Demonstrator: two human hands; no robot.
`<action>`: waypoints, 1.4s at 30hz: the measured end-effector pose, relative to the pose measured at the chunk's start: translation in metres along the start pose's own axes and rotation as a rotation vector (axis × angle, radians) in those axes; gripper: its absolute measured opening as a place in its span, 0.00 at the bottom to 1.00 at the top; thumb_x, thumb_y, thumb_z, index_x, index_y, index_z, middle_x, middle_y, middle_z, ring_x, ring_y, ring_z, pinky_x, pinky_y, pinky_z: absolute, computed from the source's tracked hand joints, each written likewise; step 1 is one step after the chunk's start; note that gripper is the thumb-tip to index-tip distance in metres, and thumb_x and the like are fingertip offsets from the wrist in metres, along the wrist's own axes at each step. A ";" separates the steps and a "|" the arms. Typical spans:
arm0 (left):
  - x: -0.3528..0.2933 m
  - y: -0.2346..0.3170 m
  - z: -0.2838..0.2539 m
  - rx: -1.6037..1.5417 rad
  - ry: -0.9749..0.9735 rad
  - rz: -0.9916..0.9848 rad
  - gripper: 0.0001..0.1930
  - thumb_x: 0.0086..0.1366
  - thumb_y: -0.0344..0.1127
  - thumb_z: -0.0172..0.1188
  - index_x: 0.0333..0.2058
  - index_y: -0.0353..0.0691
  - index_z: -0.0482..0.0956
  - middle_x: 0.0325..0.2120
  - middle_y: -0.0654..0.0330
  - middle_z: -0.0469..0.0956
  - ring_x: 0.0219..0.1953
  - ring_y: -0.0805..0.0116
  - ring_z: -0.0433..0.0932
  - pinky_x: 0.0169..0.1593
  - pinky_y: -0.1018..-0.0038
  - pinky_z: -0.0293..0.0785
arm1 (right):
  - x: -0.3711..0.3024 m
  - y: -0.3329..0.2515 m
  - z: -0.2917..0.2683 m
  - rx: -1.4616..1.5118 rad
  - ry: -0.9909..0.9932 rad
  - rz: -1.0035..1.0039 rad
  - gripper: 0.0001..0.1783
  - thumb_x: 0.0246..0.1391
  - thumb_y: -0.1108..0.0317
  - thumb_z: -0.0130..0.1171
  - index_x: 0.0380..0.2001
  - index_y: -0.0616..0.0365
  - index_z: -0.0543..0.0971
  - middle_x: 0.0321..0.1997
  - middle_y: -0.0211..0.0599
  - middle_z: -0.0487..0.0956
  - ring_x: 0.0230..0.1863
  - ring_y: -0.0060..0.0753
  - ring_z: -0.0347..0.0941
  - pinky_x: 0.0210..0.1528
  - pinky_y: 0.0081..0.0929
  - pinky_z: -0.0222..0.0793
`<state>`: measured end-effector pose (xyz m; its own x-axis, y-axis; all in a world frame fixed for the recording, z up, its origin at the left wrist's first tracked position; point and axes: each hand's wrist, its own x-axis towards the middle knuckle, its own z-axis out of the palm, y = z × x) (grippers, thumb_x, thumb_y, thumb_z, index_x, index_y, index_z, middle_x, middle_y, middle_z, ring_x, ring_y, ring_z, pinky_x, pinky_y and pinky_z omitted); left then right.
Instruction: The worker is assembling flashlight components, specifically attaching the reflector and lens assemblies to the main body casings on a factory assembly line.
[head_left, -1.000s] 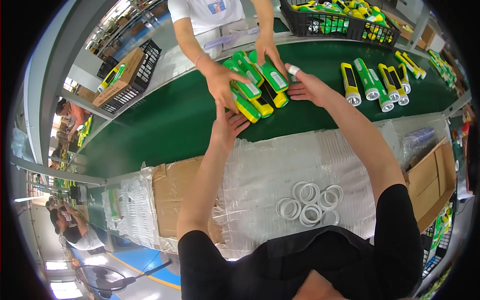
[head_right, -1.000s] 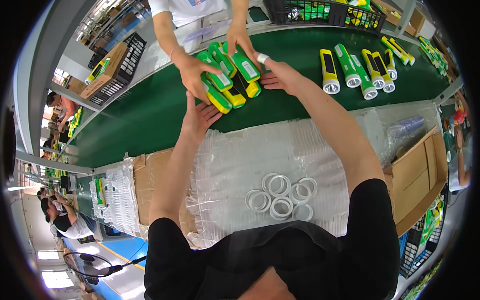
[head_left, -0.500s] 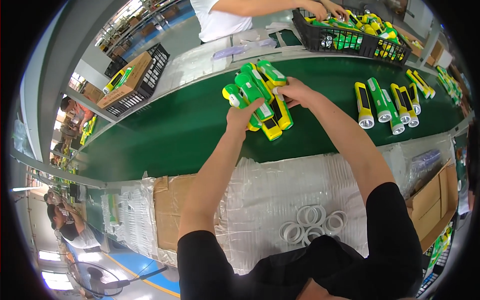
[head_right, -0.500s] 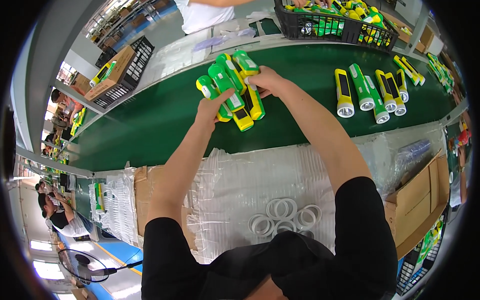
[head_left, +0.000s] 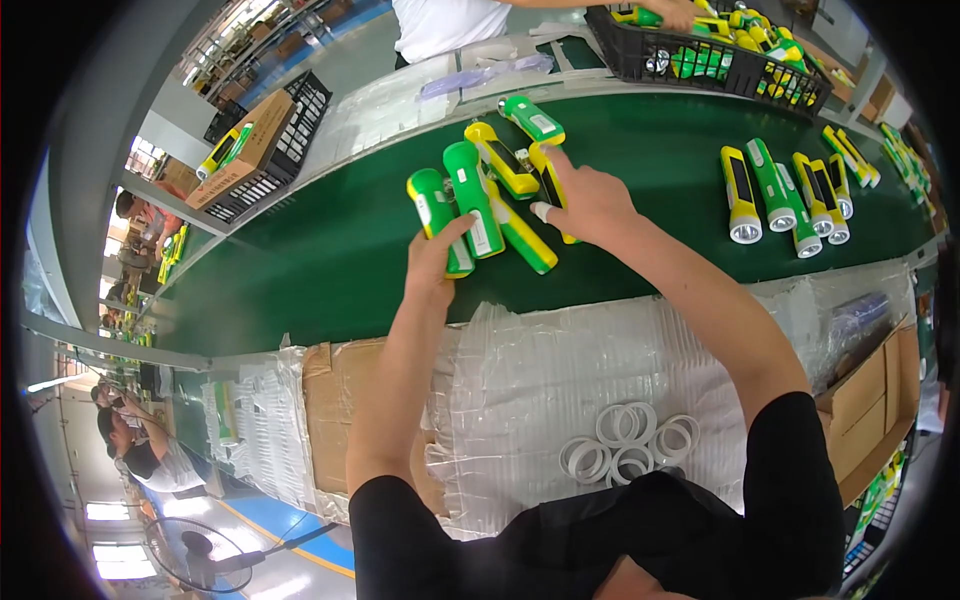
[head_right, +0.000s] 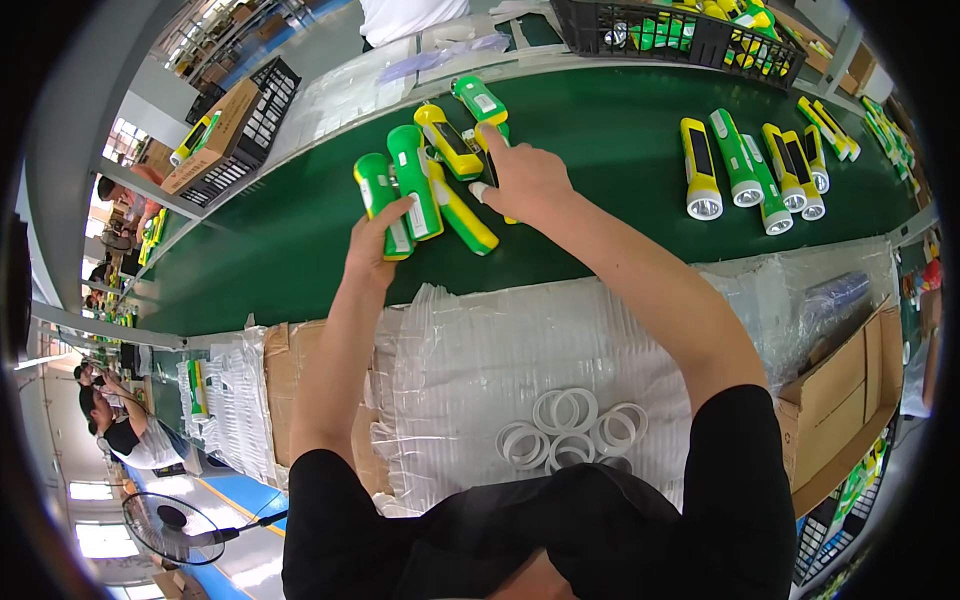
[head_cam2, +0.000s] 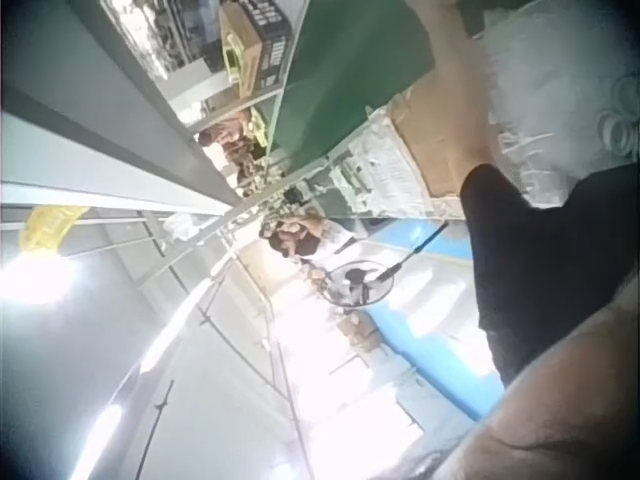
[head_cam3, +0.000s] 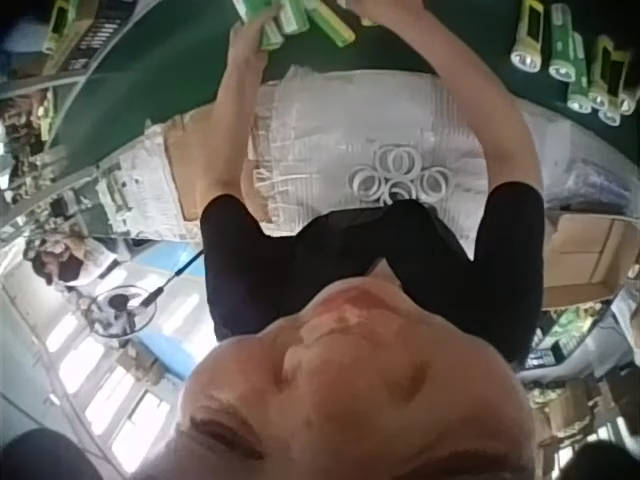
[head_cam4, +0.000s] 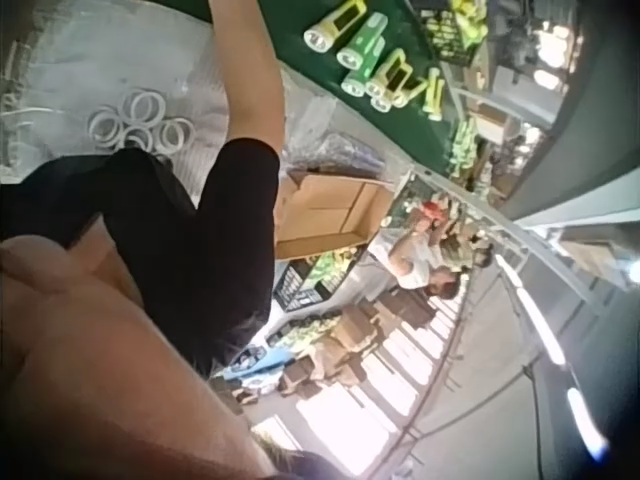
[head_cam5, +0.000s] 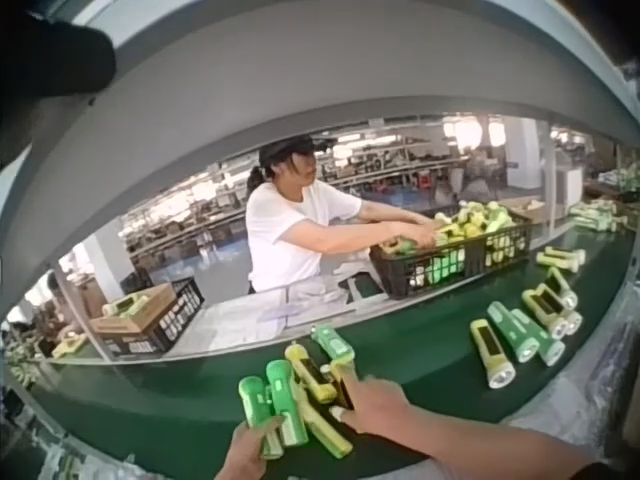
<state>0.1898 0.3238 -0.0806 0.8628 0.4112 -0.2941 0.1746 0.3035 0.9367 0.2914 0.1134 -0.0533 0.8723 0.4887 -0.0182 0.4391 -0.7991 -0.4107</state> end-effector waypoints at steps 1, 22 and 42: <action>-0.004 0.000 -0.007 0.048 0.003 0.018 0.25 0.54 0.33 0.73 0.49 0.35 0.75 0.40 0.57 0.80 0.40 0.65 0.81 0.43 0.70 0.78 | -0.006 0.001 0.003 -0.081 -0.030 -0.059 0.51 0.47 0.46 0.65 0.67 0.56 0.54 0.45 0.56 0.78 0.45 0.54 0.78 0.45 0.45 0.74; -0.170 0.010 -0.102 0.058 -0.090 -0.238 0.35 0.56 0.37 0.71 0.59 0.34 0.67 0.48 0.58 0.77 0.49 0.66 0.77 0.54 0.69 0.72 | -0.164 -0.103 0.070 1.442 -0.693 0.155 0.31 0.59 0.65 0.58 0.62 0.59 0.61 0.55 0.37 0.72 0.55 0.29 0.71 0.53 0.33 0.72; -0.242 -0.027 -0.139 1.133 0.238 0.447 0.27 0.58 0.31 0.68 0.56 0.36 0.72 0.63 0.44 0.61 0.63 0.48 0.66 0.61 0.63 0.68 | 0.072 0.024 0.030 -0.168 0.063 0.135 0.52 0.39 0.37 0.64 0.70 0.30 0.58 0.64 0.56 0.63 0.65 0.61 0.60 0.61 0.46 0.65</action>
<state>-0.0894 0.3357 -0.0615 0.8653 0.4692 0.1765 0.3010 -0.7679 0.5654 0.3581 0.1393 -0.0920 0.9348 0.3551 -0.0037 0.3429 -0.9053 -0.2506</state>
